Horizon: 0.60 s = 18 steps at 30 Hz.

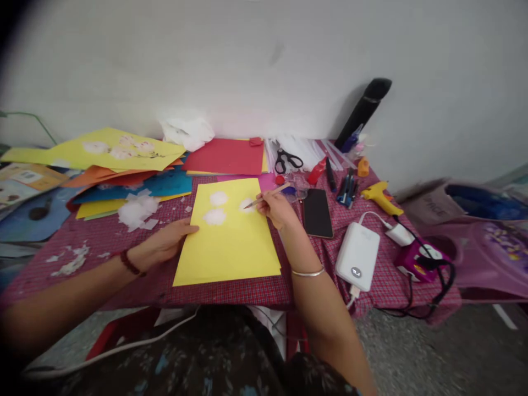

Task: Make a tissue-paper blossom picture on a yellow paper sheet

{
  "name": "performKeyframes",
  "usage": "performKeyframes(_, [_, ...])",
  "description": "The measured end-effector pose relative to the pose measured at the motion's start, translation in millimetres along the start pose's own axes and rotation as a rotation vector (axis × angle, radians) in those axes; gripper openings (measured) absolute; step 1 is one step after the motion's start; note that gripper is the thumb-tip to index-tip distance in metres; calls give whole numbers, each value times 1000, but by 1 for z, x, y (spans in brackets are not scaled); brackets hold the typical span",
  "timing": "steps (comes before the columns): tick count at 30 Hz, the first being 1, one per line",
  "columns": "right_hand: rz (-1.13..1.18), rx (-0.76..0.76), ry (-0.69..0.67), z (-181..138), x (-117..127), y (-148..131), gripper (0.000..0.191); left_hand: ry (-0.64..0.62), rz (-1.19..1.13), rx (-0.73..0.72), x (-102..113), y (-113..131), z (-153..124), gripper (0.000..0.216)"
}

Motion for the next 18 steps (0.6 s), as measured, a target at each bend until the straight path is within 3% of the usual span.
performKeyframes(3, [-18,26,19,-2,3,-3,21,-62,98,-69,5,15,3,43])
performKeyframes(7, [-22,147,-10,-6,-3,-11,23,-112,474,-157,26,34,8,30])
performKeyframes(10, [-36,190,-45,-10,-14,-8,29,4,879,-350,38,49,9,15])
performKeyframes(12, [-75,198,-56,-13,-22,-3,33,98,1042,-468,40,55,9,24])
performKeyframes(18, [-301,283,-152,-27,-45,4,42,221,1155,-607,37,53,15,35])
Point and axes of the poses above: each hand's wrist, its own z-axis towards the middle knuckle, its own x-axis out of the back of the hand, y = z × x, the point moved 6 cm from there along z, towards the middle knuckle, and after that the axes turned 5 degrees about x, right-handed, at the moved point
